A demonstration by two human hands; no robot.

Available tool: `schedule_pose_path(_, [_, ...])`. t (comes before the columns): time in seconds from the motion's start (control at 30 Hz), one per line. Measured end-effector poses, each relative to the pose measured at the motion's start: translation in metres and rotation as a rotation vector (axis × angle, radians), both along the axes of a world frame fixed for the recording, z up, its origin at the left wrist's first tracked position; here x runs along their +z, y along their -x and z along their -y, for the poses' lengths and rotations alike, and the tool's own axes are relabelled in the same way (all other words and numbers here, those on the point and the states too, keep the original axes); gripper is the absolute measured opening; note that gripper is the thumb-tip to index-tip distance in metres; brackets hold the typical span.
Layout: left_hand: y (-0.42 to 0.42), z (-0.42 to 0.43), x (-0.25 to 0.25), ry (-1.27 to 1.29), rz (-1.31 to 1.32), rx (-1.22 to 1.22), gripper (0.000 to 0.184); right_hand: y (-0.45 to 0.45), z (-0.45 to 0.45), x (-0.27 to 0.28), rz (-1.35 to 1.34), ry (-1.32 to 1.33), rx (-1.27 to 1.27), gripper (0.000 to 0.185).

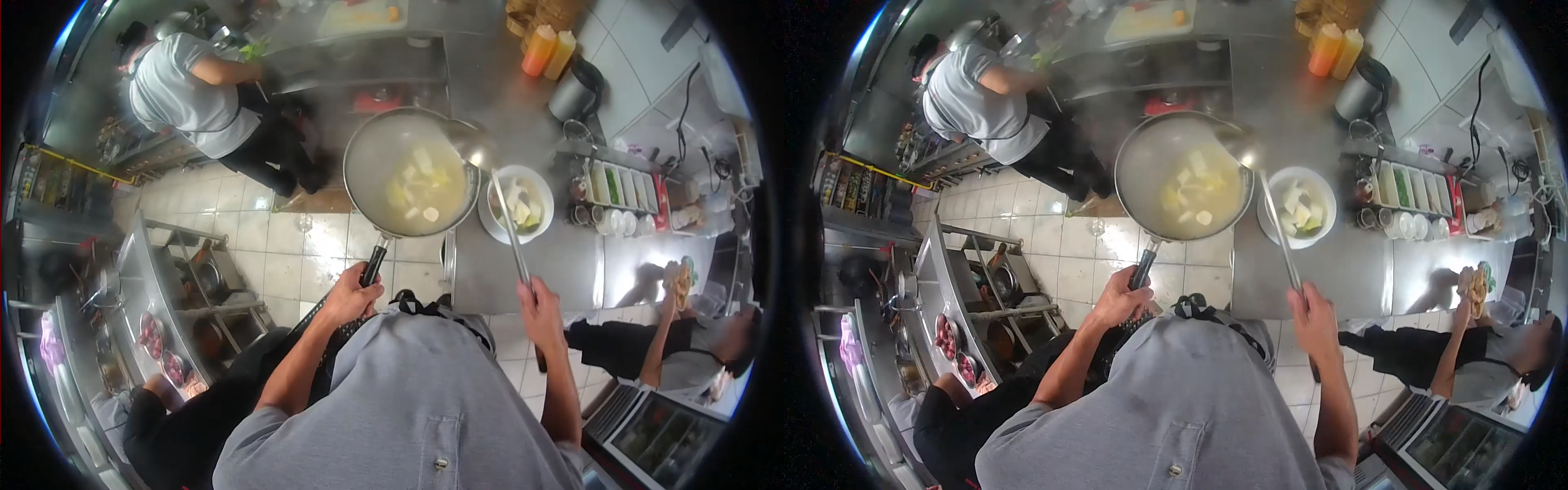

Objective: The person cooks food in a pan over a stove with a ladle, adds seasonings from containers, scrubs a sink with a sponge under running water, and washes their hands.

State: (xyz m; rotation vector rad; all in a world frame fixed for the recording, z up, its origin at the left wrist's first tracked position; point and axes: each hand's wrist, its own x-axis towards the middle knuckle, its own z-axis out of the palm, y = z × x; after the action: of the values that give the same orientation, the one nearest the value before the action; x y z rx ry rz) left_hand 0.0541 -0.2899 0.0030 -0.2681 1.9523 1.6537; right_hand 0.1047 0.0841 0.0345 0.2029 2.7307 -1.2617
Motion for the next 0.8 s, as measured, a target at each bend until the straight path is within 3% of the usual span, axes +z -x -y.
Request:
schedule_pose_path(0.1, [0.0, 0.004, 0.002, 0.049, -0.006, -0.04, 0.018, 0.033, 0.009, -0.013, 0.008, -0.04, 0.045, 0.026])
schedule_pose_path(0.17, [0.003, 0.006, 0.009, 0.109, -0.019, -0.051, 0.019, 0.048, 0.009, -0.028, -0.086, -0.202, 0.127, 0.027])
schedule_pose_path(0.3, [0.002, 0.009, 0.006, 0.092, 0.0, -0.037, 0.018, 0.049, -0.007, -0.044, -0.051, -0.138, 0.176, 0.028])
schedule_pose_path(0.37, [0.0, 0.009, 0.007, 0.109, -0.008, -0.04, 0.018, 0.036, -0.011, -0.035, 0.371, 0.247, 0.081, 0.028])
schedule_pose_path(0.5, [0.001, 0.008, 0.008, 0.158, -0.025, -0.049, 0.018, 0.01, 0.003, -0.012, 0.527, 0.54, 0.08, 0.03])
schedule_pose_path(0.57, [0.002, 0.007, 0.007, 0.162, -0.022, -0.057, 0.018, 0.004, 0.017, 0.006, 0.791, 0.752, -0.066, 0.034])
schedule_pose_path(0.8, [-0.004, 0.007, -0.005, 0.207, -0.007, -0.099, 0.023, -0.004, 0.039, 0.017, 0.928, 1.183, -0.075, 0.04])
